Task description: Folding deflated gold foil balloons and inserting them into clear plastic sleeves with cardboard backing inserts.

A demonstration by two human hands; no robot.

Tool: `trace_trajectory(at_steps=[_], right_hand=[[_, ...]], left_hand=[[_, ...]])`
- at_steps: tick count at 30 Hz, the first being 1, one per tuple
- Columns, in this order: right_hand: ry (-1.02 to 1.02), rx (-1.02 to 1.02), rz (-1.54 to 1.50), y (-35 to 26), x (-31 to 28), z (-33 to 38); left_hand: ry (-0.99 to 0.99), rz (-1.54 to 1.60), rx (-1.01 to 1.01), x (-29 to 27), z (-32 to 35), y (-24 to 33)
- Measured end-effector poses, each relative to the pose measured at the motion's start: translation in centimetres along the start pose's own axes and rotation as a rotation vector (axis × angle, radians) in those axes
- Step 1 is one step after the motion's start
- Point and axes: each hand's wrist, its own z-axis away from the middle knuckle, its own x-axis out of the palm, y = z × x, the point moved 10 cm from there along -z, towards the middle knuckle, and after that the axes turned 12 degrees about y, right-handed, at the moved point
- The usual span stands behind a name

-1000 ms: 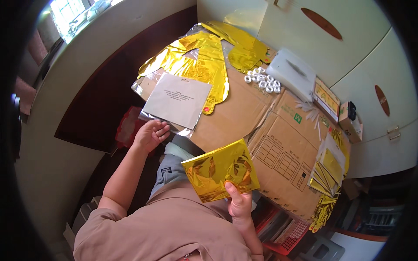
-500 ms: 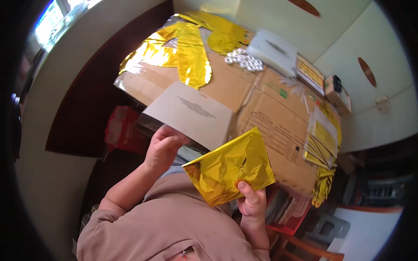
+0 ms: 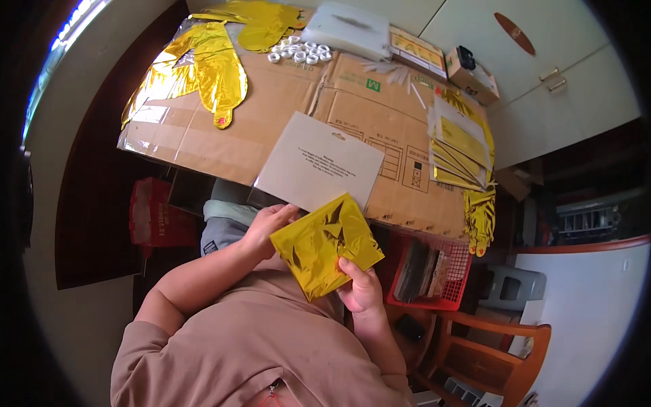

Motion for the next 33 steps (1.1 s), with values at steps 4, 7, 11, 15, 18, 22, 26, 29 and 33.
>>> trace_trajectory(at_steps=[4,7,11,15,18,22,26,29,33], right_hand=[[0.016,-0.104,0.049,-2.2,1.0,-0.2],[0.038,-0.079,0.05,-1.9,0.5,-1.0],[0.031,-0.028,0.07,-1.0,0.8,-1.3],[0.021,-0.016,0.073,-1.0,0.7,-1.8],[0.018,-0.001,0.103,-1.3,0.5,-2.0],[0.01,-0.04,0.093,-2.3,1.1,-1.2],[-0.032,-0.066,0.093,-3.2,1.5,-0.2],[-0.037,-0.06,0.088,-3.3,1.2,0.5],[-0.002,-0.044,0.101,-2.9,0.2,0.5]], left_hand=[[0.252,-0.136,0.451,-2.6,0.9,4.5],[0.606,-0.544,0.776,-5.3,3.5,8.4],[0.91,-0.707,1.179,-5.4,7.7,10.9],[0.908,-1.211,1.706,-0.2,11.4,13.9],[0.508,-1.459,1.764,2.9,9.3,14.5],[-0.078,-1.61,1.577,5.8,6.5,13.8],[-0.304,-1.769,1.436,8.6,4.8,12.6],[-0.405,-1.687,1.576,10.0,4.6,12.8],[-0.325,-1.568,1.621,9.9,4.7,14.2]])
